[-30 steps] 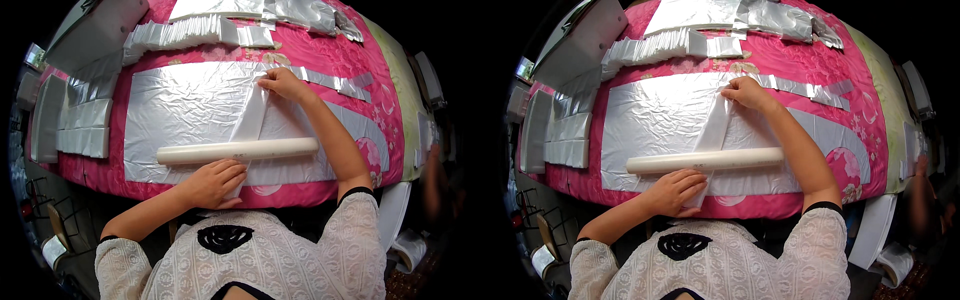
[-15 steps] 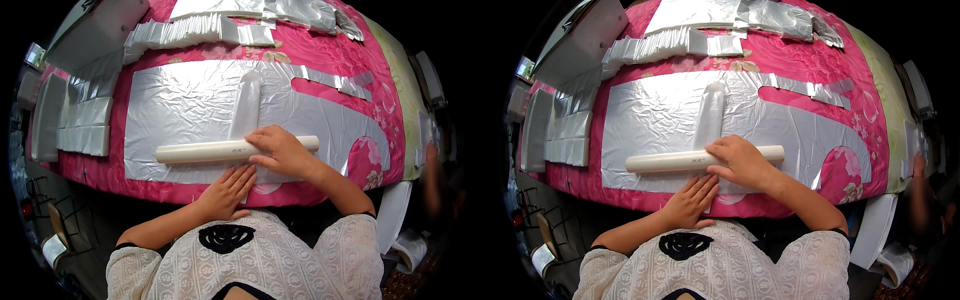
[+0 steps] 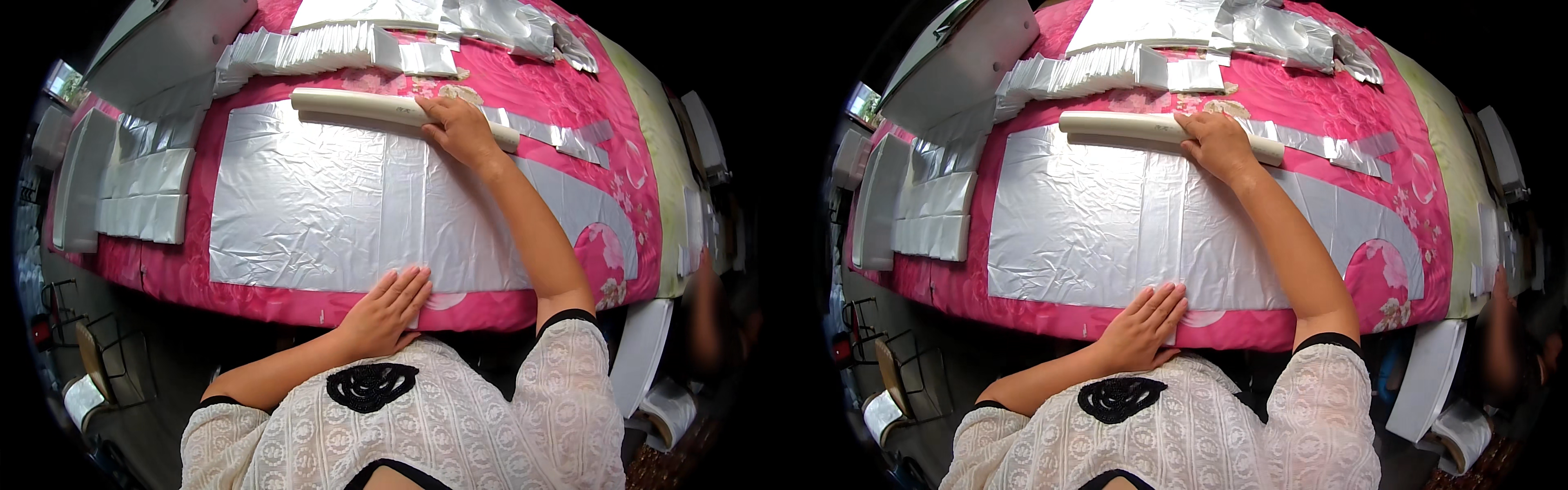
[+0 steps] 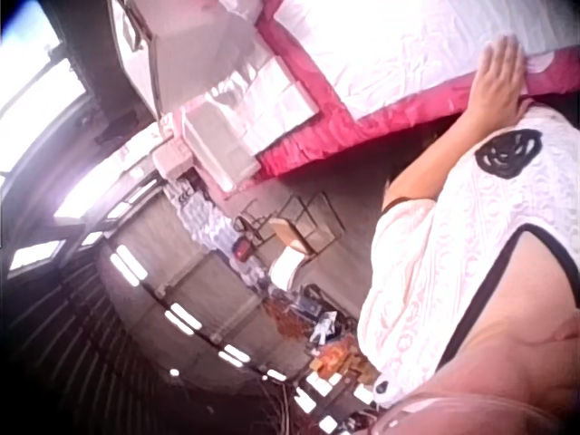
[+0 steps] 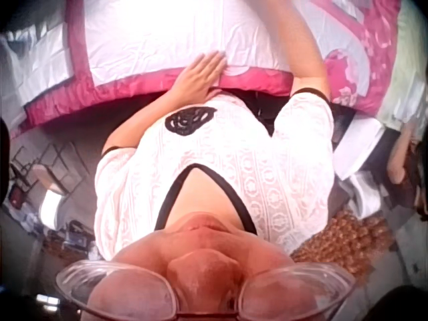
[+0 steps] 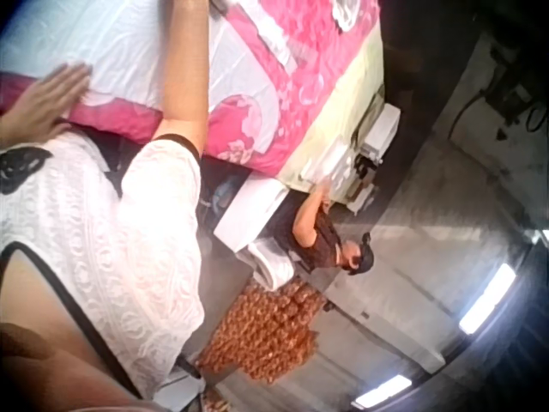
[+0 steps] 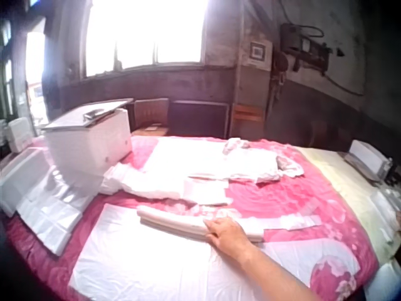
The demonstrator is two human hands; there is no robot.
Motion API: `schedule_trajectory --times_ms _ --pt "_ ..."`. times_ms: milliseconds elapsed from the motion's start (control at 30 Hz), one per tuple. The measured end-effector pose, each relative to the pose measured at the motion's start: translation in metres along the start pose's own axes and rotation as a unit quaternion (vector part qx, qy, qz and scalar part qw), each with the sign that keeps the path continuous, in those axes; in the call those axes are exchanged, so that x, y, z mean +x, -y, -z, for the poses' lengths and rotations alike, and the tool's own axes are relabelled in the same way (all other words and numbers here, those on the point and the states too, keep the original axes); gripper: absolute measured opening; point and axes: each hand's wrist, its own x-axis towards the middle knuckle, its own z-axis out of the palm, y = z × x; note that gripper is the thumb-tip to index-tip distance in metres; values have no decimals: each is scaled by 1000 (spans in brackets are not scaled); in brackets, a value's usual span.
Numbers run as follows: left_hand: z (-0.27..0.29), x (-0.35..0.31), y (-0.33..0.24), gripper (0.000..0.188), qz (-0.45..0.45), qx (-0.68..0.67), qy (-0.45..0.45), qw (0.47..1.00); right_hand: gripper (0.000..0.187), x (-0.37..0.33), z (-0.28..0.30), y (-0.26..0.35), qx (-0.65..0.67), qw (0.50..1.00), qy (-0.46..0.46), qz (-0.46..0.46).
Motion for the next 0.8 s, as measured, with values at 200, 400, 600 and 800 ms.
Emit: schedule_trajectory --times_ms 200,400,600,800 --pt "0 -24 20 69 -48 -84 -55 994 41 -17 -8 13 -56 988 -124 70" --pt "5 -35 37 49 -98 -117 -76 985 40 -117 4 75 123 966 122 191" --pt "9 -33 43 28 -173 -28 -94 980 40 -141 -3 84 139 971 95 171" --pt "26 -22 44 22 -140 -176 -221 949 36 -142 -7 92 136 983 36 114"
